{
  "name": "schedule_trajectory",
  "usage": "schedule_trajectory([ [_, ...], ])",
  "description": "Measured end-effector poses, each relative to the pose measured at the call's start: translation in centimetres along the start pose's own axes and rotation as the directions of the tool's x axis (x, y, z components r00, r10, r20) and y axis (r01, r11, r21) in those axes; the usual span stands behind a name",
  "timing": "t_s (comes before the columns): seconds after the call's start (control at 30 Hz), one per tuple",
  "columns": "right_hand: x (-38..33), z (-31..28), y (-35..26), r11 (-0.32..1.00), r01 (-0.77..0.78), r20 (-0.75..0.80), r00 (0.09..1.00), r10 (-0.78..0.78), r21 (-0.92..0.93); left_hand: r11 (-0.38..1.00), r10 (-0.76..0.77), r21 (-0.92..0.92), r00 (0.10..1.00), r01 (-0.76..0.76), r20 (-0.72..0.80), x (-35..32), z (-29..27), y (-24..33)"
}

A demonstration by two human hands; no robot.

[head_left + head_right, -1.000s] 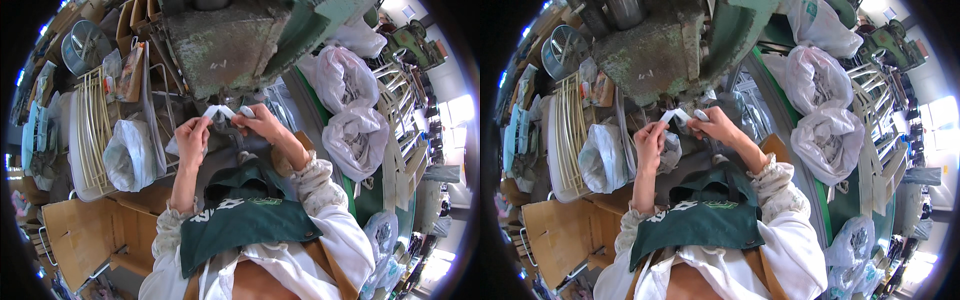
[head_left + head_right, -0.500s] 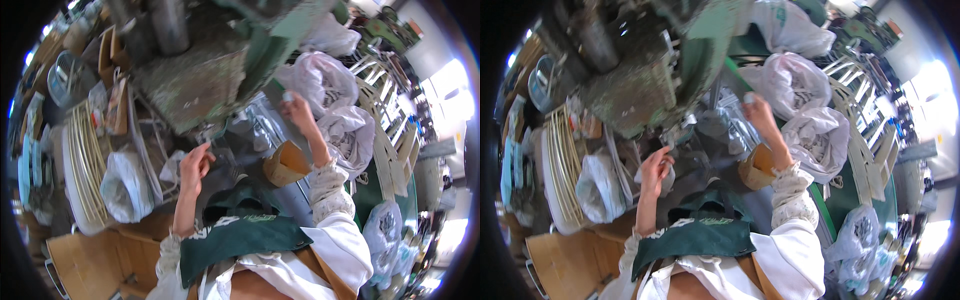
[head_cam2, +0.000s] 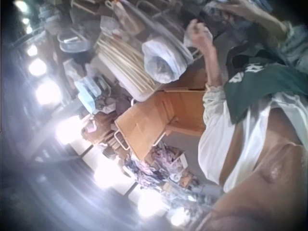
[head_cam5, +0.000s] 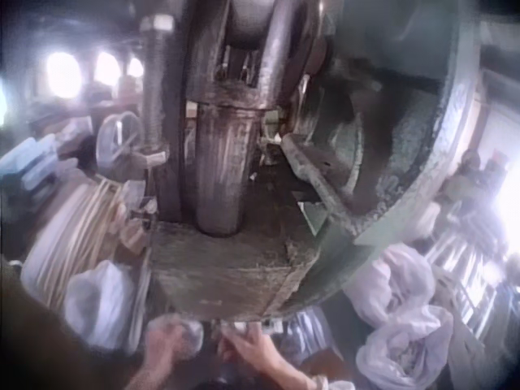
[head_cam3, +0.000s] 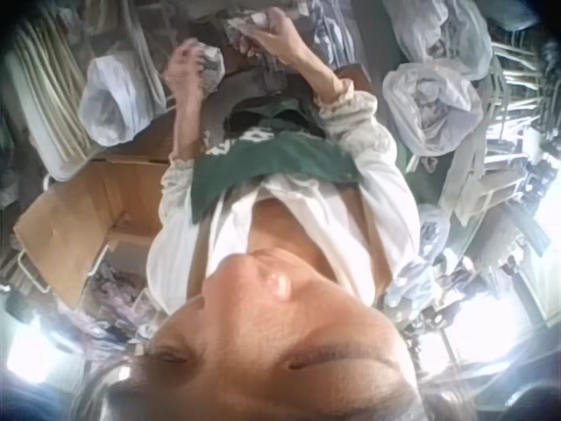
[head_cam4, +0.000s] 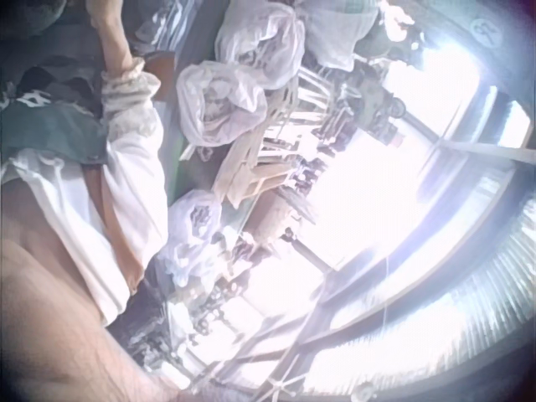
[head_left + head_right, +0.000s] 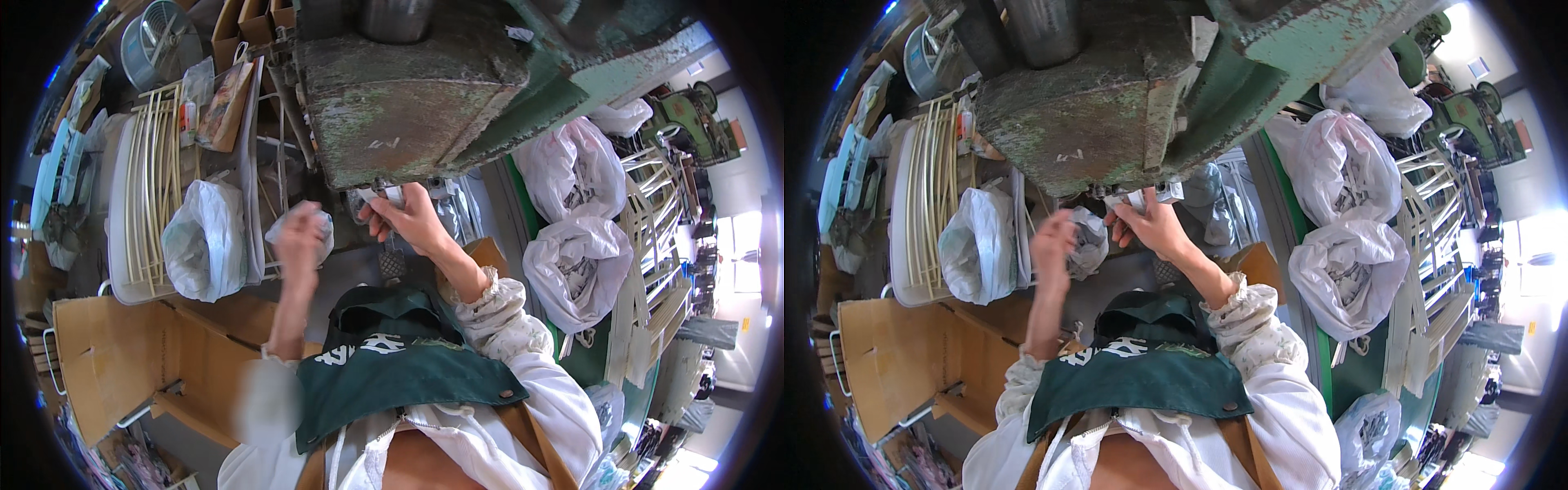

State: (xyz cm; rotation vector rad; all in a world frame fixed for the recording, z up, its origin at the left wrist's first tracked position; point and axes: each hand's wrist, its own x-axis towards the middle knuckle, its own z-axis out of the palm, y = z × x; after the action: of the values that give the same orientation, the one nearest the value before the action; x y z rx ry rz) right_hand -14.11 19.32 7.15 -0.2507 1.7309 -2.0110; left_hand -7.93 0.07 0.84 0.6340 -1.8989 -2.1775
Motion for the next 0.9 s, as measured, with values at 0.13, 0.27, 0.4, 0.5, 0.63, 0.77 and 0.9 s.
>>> schedule_trajectory([
  [0.13, 0.3, 0.4, 0.0, 0.996, -0.090, 0.029, 0.996, 0.090, -0.001, 0.649, 0.593, 0.760, 0.646, -0.031, -0.481, 6.5, -19.0, -4.6],
  [0.27, 0.6, -0.1, 1.8, 0.977, -0.200, 0.269, 0.947, 0.175, 0.069, 0.673, 0.059, 0.601, 0.779, 0.431, -0.624, 8.2, -37.0, -12.7],
  [0.4, 2.8, -6.5, 5.9, 0.856, -0.200, -0.104, 0.980, 0.171, -0.477, 0.371, 0.078, 0.914, 0.975, 0.166, -0.209, 6.3, -14.3, -12.2],
  [0.5, 6.0, -11.4, 10.4, 0.286, -0.051, -0.045, 0.999, 0.029, -0.957, 0.773, 0.115, 0.634, 0.979, 0.018, -0.168, 5.9, -19.4, -10.3],
  [0.63, 7.0, -10.2, 10.8, 0.292, 0.036, 0.021, 0.998, -0.053, -0.956, 0.673, 0.106, 0.655, 0.831, 0.343, -0.545, 9.5, -33.5, -12.8],
  [0.77, 7.5, -10.4, 10.6, 0.272, 0.027, 0.005, 0.997, -0.081, -0.962, 0.276, 0.096, 0.822, 0.836, 0.499, -0.540, 17.0, -31.6, -16.8],
  [0.9, 8.7, -9.0, 10.8, 0.278, 0.040, 0.015, 0.996, -0.090, -0.960, 0.179, 0.228, 0.612, 0.572, 0.771, -0.788, 24.8, -32.6, -23.3],
])
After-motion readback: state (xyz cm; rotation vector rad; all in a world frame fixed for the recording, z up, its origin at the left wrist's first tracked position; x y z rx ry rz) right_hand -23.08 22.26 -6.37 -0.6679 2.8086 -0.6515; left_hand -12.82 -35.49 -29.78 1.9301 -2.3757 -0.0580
